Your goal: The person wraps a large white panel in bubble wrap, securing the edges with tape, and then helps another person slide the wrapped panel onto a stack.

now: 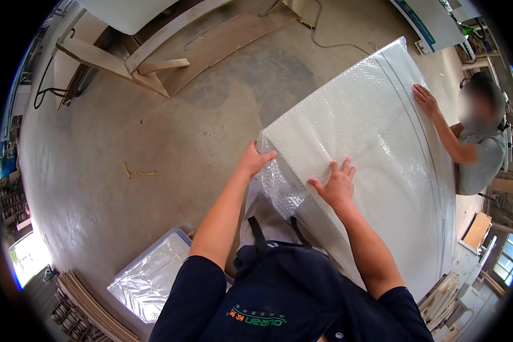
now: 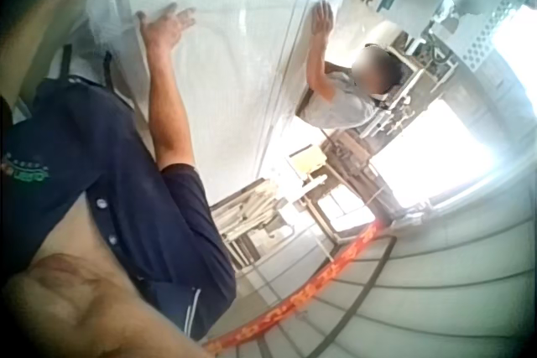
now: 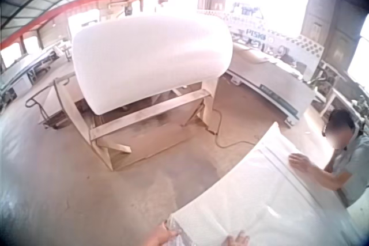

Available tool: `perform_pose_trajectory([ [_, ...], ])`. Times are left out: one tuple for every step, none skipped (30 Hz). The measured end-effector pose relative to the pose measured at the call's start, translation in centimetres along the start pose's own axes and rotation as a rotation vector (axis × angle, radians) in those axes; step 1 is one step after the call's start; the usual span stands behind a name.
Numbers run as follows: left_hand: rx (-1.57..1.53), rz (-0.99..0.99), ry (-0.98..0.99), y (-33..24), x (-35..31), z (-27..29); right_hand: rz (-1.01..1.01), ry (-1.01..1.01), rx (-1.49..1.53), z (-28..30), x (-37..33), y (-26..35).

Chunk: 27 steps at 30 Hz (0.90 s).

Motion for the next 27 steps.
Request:
perform_pose_trajectory([
  [0.000, -0.002, 0.000, -0.2, 0.2, 0.0, 0.002, -0.007, -0.008, 0.0, 0.0, -0.1],
  [-0.123, 0.080, 0.040, -0.3, 0.4, -0.1, 0.001, -0.009, -0.008, 0.0, -0.1, -0.1],
  [-0.244, 0.163, 0.080, -0.5, 0.5, -0.2, 0.006, -0.014, -0.003, -0.1, -0.1, -0.1],
  [-0.240, 0.161, 0.080, -0.5, 0.6, 0.0, 0.011, -0.019, 0.003, -0.1, -0.1, -0.1],
  [-0.270, 0.205, 0.154, -0.4, 0.7, 0.2, 0.010, -0.020, 0.007, 0.0, -0.1, -0.1],
  [-0.298, 0.249, 0.229, -0.4, 0.7, 0.3, 0.007, -0.013, 0.011, 0.0, -0.2, -0.1],
  [-0.292, 0.248, 0.229, -0.4, 0.6, 0.2, 0.004, -0.006, 0.016, 0.0, -0.2, -0.1],
  [-0.291, 0.262, 0.203, -0.3, 0.5, 0.1, 0.002, -0.007, 0.022, -0.1, -0.1, -0.1],
  [-0.288, 0.275, 0.176, -0.3, 0.3, 0.0, 0.007, -0.017, 0.021, -0.3, -0.1, -0.2],
  [-0.280, 0.273, 0.176, 0.0, 0.2, 0.0, 0.011, -0.028, 0.020, -0.3, 0.0, -0.2],
  [-0.315, 0.231, 0.186, 0.6, 0.0, 0.1, 0.009, -0.029, 0.028, -0.3, -0.1, -0.3],
  [-0.348, 0.190, 0.196, 0.9, -0.2, 0.2, 0.005, -0.017, 0.029, -0.1, -0.2, -0.3],
  [-0.338, 0.189, 0.197, 1.3, -0.5, 0.2, 0.001, -0.006, 0.030, 0.0, -0.2, -0.4],
  [-0.409, 0.193, 0.186, 1.6, -0.7, 0.2, -0.002, -0.005, 0.039, 0.0, -0.2, -0.5],
  [-0.480, 0.197, 0.174, 2.0, -0.9, 0.2, -0.001, -0.016, 0.044, -0.1, -0.2, -0.5],
  [-0.470, 0.198, 0.173, 2.4, -0.8, 0.0, 0.000, -0.026, 0.048, -0.3, -0.3, -0.5],
  [-0.363, 0.180, 0.094, 2.8, -0.7, -0.3, -0.003, -0.024, 0.058, -0.3, -0.4, -0.5],
  [-0.257, 0.159, 0.016, 2.8, -0.7, -0.7, -0.002, -0.035, 0.063, -0.2, -0.4, -0.5],
  [-0.248, 0.157, 0.016, 2.8, -0.7, -1.2, -0.001, -0.046, 0.069, -0.2, -0.4, -0.6],
  [-0.231, 0.159, -0.039, 2.8, -0.8, -1.6, -0.003, -0.047, 0.078, -0.4, -0.5, -0.6],
  [-0.212, 0.160, -0.094, 2.7, -0.8, -1.9, -0.009, -0.054, 0.078, -0.6, -0.5, -0.6],
  [-0.202, 0.155, -0.093, 2.6, -0.8, -2.0, -0.016, -0.062, 0.078, -0.7, -0.6, -0.6],
  [-0.162, 0.169, -0.127, 2.4, -0.6, -2.0, -0.020, -0.063, 0.089, -0.7, -0.7, -0.6],
  [-0.124, 0.179, -0.162, 2.3, -0.4, -2.0, -0.027, -0.056, 0.099, -0.6, -0.8, -0.7],
  [-0.114, 0.172, -0.161, 2.3, -0.3, -2.2, -0.035, -0.049, 0.110, -0.5, -0.9, -0.6],
  [-0.118, 0.138, -0.185, 2.2, -0.2, -2.3, -0.040, -0.052, 0.121, -0.5, -1.2, -0.5],
  [-0.124, 0.105, -0.207, 2.2, 0.0, -2.3, -0.048, -0.072, 0.144, -0.5, -1.6, -0.3],
])
Point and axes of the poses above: each hand's wrist, its own x-axis towards the middle knuckle, its own z-axis out of the back of the hand, y = z × x, the point moved 1 cm from there along x, towards the middle knuckle, and after that the axes turned 15 degrees about -x, right-handed, at the moved point
